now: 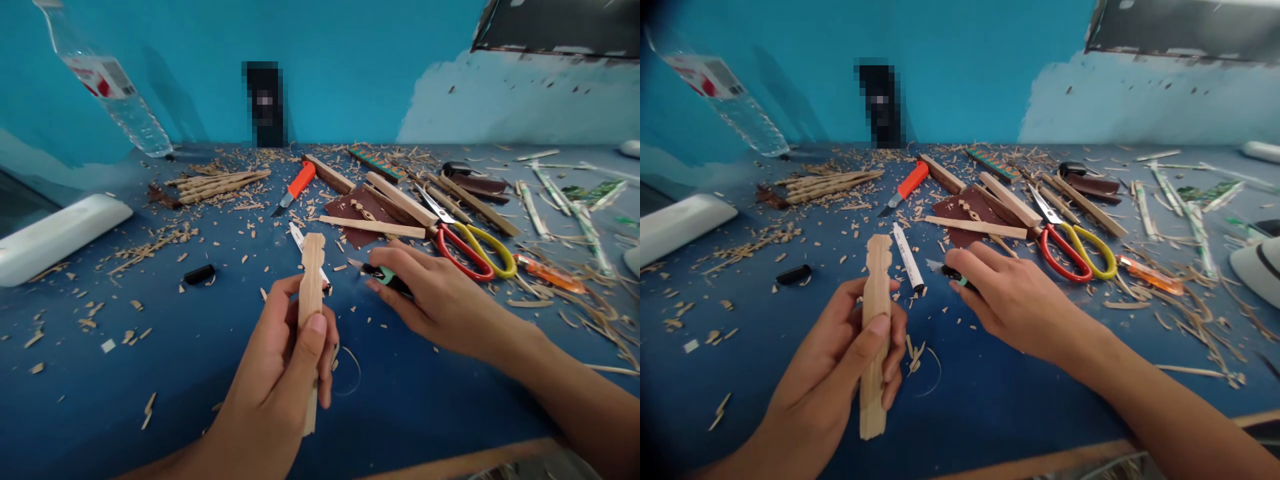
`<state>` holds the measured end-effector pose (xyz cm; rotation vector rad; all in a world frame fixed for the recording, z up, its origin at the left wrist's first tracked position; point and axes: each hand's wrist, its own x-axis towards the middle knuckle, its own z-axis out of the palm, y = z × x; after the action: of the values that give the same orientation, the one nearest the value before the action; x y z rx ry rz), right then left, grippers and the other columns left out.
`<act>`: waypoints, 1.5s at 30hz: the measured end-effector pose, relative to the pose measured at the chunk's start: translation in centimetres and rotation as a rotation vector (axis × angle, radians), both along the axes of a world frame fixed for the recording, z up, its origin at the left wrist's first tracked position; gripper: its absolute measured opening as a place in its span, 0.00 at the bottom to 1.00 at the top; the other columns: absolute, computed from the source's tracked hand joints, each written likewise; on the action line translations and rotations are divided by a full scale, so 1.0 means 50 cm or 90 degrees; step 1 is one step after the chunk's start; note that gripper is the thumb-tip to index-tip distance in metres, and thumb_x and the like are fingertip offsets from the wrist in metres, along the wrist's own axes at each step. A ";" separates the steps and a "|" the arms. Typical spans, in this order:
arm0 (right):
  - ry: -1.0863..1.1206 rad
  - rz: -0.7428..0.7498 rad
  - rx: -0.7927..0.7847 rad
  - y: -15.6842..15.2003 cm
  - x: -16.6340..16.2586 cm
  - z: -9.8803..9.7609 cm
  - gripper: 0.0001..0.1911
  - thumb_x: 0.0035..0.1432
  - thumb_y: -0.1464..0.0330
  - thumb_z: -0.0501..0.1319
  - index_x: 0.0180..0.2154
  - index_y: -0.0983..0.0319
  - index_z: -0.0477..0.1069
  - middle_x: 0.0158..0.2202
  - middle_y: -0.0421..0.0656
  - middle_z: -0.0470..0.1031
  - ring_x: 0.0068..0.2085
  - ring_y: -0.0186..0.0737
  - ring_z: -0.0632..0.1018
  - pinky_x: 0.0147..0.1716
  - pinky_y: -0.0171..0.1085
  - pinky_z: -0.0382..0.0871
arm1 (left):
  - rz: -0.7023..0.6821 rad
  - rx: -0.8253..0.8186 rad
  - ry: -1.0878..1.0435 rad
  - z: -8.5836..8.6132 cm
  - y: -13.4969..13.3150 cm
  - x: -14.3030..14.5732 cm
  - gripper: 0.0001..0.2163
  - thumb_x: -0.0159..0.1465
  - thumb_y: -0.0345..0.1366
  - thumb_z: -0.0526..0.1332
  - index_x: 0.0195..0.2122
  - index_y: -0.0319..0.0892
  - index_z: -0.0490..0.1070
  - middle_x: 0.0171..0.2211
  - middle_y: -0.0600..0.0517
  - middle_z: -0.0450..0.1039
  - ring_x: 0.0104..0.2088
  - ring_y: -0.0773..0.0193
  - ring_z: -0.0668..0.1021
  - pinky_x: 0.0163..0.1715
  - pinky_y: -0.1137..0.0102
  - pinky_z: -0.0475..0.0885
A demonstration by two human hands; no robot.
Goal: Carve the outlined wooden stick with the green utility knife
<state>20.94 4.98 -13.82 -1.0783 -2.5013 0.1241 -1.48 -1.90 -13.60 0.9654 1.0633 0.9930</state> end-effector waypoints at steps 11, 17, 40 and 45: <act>-0.029 -0.014 -0.036 -0.004 -0.001 -0.007 0.13 0.73 0.60 0.57 0.52 0.60 0.68 0.40 0.44 0.81 0.34 0.45 0.83 0.30 0.40 0.67 | 0.002 -0.042 -0.096 0.001 0.008 -0.009 0.08 0.74 0.45 0.58 0.52 0.53 0.68 0.31 0.59 0.70 0.24 0.72 0.70 0.22 0.77 0.73; -0.060 -0.024 -0.037 -0.005 -0.002 -0.014 0.13 0.73 0.56 0.56 0.48 0.58 0.71 0.38 0.42 0.81 0.34 0.41 0.82 0.28 0.38 0.60 | 0.020 -0.069 -0.134 0.000 0.012 -0.012 0.06 0.73 0.43 0.60 0.48 0.53 0.72 0.29 0.59 0.68 0.23 0.73 0.68 0.21 0.79 0.66; 0.076 -0.029 0.115 -0.032 -0.002 0.005 0.07 0.73 0.62 0.56 0.46 0.59 0.68 0.33 0.39 0.78 0.27 0.35 0.77 0.27 0.35 0.65 | -0.064 -0.115 -0.189 0.000 0.026 -0.019 0.06 0.71 0.42 0.63 0.45 0.50 0.71 0.28 0.58 0.69 0.23 0.72 0.69 0.21 0.80 0.68; 0.053 0.021 0.137 -0.041 -0.006 -0.006 0.08 0.72 0.62 0.57 0.48 0.59 0.66 0.33 0.40 0.78 0.26 0.36 0.76 0.26 0.37 0.65 | -0.079 -0.067 -0.116 -0.004 0.013 -0.023 0.08 0.73 0.44 0.62 0.45 0.54 0.62 0.26 0.64 0.67 0.16 0.79 0.65 0.16 0.85 0.59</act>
<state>20.66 2.92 -14.11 -0.9253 -2.3945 -0.0879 -2.63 -1.24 -13.79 0.8285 0.8842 0.8963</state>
